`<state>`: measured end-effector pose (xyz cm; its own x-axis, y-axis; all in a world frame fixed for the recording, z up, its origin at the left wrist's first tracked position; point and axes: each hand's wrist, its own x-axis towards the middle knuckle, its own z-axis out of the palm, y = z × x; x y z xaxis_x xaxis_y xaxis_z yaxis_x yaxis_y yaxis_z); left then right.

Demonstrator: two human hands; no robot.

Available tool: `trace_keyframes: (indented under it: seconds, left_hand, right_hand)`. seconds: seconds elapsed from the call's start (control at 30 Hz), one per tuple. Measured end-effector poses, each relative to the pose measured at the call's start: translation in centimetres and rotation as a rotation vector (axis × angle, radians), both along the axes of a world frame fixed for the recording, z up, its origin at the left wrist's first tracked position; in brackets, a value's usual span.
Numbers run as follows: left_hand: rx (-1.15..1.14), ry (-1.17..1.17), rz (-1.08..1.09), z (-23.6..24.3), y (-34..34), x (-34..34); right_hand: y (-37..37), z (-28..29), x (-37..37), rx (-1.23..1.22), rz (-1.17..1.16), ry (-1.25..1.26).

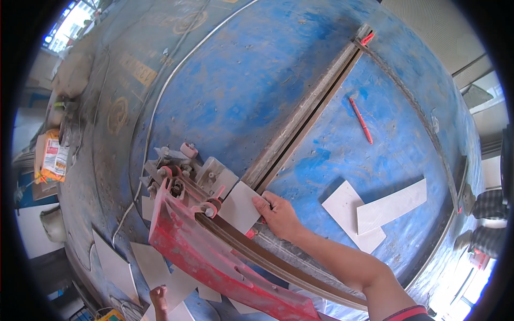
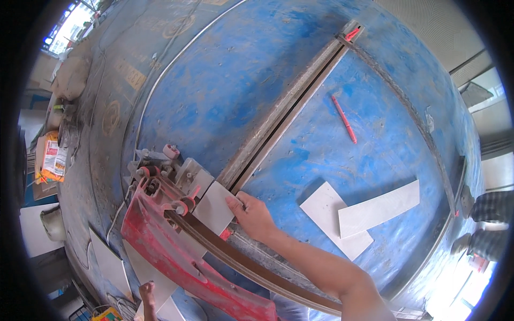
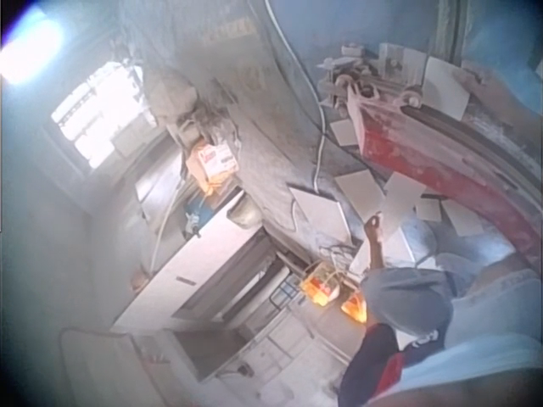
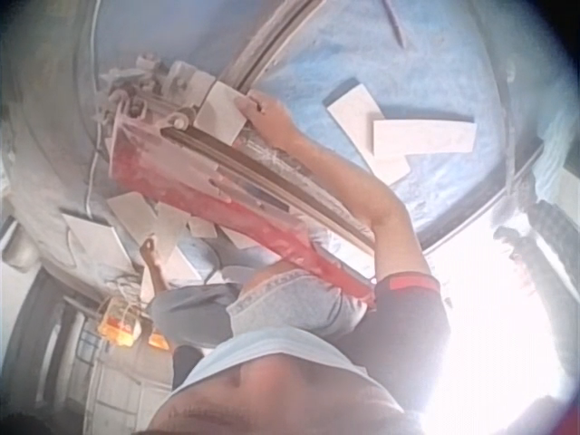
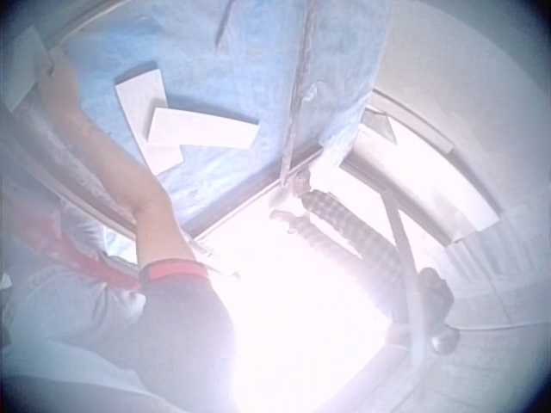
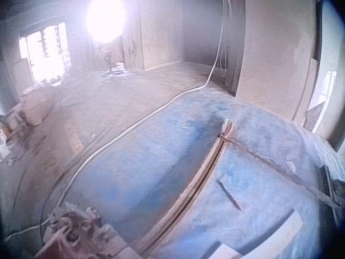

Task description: The person cuts a tile using a tile cutter, takes it into a room under renovation, and applies mortar to the back of a small tile piece using a trowel.

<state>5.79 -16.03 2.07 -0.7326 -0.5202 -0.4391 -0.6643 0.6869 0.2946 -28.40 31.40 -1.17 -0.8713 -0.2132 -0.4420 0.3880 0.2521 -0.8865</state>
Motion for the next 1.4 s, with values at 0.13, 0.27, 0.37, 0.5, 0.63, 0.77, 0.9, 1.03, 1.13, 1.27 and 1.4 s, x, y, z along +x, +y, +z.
trace_keyframes:
  seconds: [0.13,0.27,0.37,0.5,0.63,0.77,0.9,1.03,1.13,1.27,1.4]
  left_hand:
    - [-0.007,0.009,-0.004,-0.4,-0.5,0.4]
    - [0.005,-0.004,0.028,-0.3,-0.4,0.0]
    - [-0.001,-0.006,0.033,-0.4,-0.2,0.2]
    - [0.005,0.034,0.015,-0.5,-0.1,0.6]
    - [-0.031,-0.051,0.028,-0.5,-0.3,0.3]
    - [-0.023,0.011,-0.004,-0.5,-0.3,0.3]
    - [-0.038,0.044,-0.042,-0.6,-0.1,0.3]
    - [-0.047,0.026,-0.052,-0.7,0.0,0.2]
    - [-0.07,0.123,-0.173,-0.9,0.4,0.0]
    - [-0.06,0.034,-0.109,-0.7,-0.4,1.1]
    - [-0.073,0.043,-0.037,-1.3,0.4,0.1]
  right_hand:
    - [0.0,0.9,-0.3,-0.026,0.035,-0.102]
    - [-0.1,0.9,-0.3,-0.018,0.006,-0.051]
    - [-0.1,0.7,-0.3,-0.014,0.008,-0.038]
    - [-0.2,0.9,-0.4,0.002,0.034,-0.047]
    - [-0.6,0.8,-0.3,0.005,-0.018,-0.038]
    - [-0.7,0.6,-0.2,0.075,0.004,-0.033]
    - [-0.9,0.8,0.0,0.099,-0.028,-0.022]
    - [-0.8,1.3,-0.1,0.11,-0.055,-0.027]
    - [-0.7,1.7,-0.3,0.111,-0.046,-0.064]
    - [-1.6,1.2,0.2,0.138,-0.074,-0.019]
    - [-1.3,1.4,-0.2,0.187,-0.052,-0.037]
